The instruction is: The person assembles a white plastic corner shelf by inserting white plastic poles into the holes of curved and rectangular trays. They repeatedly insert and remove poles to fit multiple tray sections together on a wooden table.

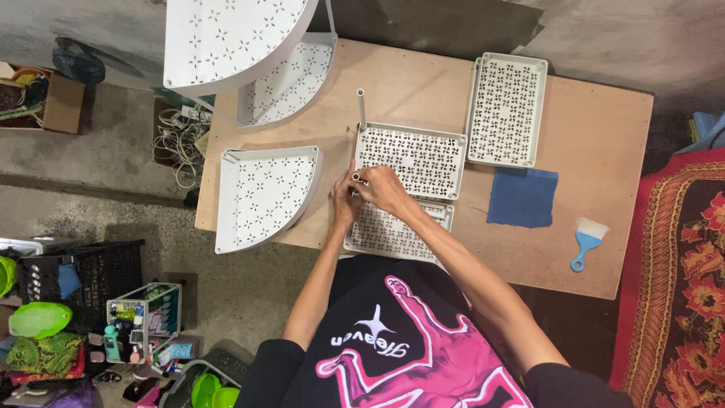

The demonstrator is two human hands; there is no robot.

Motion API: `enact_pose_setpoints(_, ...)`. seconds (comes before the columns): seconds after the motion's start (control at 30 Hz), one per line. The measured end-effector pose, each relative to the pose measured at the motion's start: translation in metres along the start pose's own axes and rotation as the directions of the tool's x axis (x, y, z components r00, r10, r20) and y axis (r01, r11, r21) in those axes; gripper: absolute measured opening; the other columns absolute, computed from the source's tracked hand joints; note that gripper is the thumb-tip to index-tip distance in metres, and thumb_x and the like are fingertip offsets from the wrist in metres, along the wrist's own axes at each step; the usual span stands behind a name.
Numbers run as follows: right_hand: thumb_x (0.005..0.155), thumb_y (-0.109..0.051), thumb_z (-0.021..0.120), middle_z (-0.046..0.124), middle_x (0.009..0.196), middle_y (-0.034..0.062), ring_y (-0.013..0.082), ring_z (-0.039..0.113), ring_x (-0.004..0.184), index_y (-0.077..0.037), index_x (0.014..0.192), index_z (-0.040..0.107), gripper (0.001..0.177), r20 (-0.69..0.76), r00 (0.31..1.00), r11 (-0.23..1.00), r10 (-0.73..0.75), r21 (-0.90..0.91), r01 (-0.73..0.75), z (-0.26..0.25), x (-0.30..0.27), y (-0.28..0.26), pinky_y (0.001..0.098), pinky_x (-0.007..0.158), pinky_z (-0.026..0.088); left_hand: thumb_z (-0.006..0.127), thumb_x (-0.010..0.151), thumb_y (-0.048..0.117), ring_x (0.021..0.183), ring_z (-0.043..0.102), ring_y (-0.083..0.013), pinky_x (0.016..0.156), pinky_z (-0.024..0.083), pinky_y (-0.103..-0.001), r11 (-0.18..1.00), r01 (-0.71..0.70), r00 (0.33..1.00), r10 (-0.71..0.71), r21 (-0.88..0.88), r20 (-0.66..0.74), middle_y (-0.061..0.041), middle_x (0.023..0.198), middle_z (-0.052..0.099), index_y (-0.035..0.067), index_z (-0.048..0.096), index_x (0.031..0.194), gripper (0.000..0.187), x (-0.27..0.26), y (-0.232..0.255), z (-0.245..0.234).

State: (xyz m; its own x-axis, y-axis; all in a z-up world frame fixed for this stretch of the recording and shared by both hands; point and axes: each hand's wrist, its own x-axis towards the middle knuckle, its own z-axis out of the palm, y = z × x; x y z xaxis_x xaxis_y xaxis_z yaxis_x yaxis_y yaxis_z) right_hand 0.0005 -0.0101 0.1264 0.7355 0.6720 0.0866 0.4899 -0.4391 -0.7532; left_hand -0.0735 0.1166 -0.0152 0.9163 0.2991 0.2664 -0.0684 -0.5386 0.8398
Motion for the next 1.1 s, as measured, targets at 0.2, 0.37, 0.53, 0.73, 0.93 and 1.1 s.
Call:
enact_pose_setpoints(0.2,0.089,-0.009,0.067,0.068,0.087,0.0204,0.0366,0.068,0.081,-0.003,0.103,0.071,0.016,0.131,0.990,0.999,-0.041,-0.022,0.044,-0.057,0.010,-0.065,0.0451,0.074,0.054,0.084,0.073,0.008,0.100,0.070,-0.0297,0.089,0.056,-0.040,0.979,0.200,0.977,-0.198,-0.028,0.076,-0.012,0.107,0.074,0.008,0.066,0.120,0.050,-0.003,-0.011,0.007)
enact_pose_setpoints(0.37,0.098,-0.014,0.064,0.068,0.109,0.0151,0.0350,0.065,0.100,-0.005,0.116,0.060,0.020,0.103,0.992,0.996,-0.072,-0.035,0.076,-0.109,-0.004,-0.100,0.0459,0.082,0.052,0.084,0.083,0.020,0.097,0.067,-0.0307,0.086,0.055,-0.041,0.989,0.135,0.988,-0.129,-0.064,0.086,-0.015,0.105,0.072,0.008,0.070,0.114,0.036,0.006,-0.017,0.004)
enact_pose_setpoints(0.53,0.095,-0.026,0.066,0.069,0.093,0.0152,0.0365,0.067,0.086,-0.010,0.112,0.065,0.023,0.334,0.929,0.958,0.162,-0.280,-0.066,-0.091,-0.055,-0.046,0.0500,0.073,0.053,0.064,0.094,0.014,0.098,0.064,-0.0271,0.088,0.054,-0.037,0.852,0.445,0.875,-0.350,-0.274,0.333,-0.019,0.111,0.069,0.017,0.053,0.153,0.060,0.012,-0.019,-0.013)
enact_pose_setpoints(0.73,0.087,-0.016,0.069,0.072,0.084,0.0105,0.0321,0.072,0.085,-0.014,0.106,0.069,0.019,0.393,0.892,0.864,0.224,-0.504,0.006,0.016,-0.126,0.065,0.0487,0.068,0.056,0.059,0.105,0.018,0.124,0.064,-0.0231,0.108,0.046,-0.032,0.922,0.178,0.955,-0.078,-0.345,0.285,-0.021,0.136,0.068,0.011,0.048,0.154,0.051,0.020,-0.023,-0.014)
enact_pose_setpoints(0.93,0.080,-0.008,0.068,0.069,0.096,0.0156,0.0330,0.072,0.092,-0.013,0.109,0.068,0.029,0.189,0.975,0.831,0.118,-0.556,0.007,0.047,-0.143,0.098,0.0441,0.067,0.058,0.059,0.106,0.022,0.119,0.066,-0.0201,0.106,0.047,-0.031,0.940,0.210,0.948,-0.128,-0.269,0.291,-0.018,0.127,0.072,0.012,0.048,0.154,0.050,0.018,-0.023,-0.013)
enact_pose_setpoints(1.1,0.079,0.004,0.066,0.064,0.102,0.0158,0.0292,0.070,0.085,-0.009,0.124,0.066,0.047,0.007,0.987,0.834,0.163,-0.535,-0.134,-0.001,-0.109,0.074,0.0393,0.062,0.058,0.062,0.106,0.019,0.119,0.063,-0.0208,0.105,0.047,-0.031,0.907,0.209,0.956,-0.110,-0.365,0.272,-0.018,0.130,0.071,0.012,0.049,0.153,0.050,0.016,-0.030,-0.008)
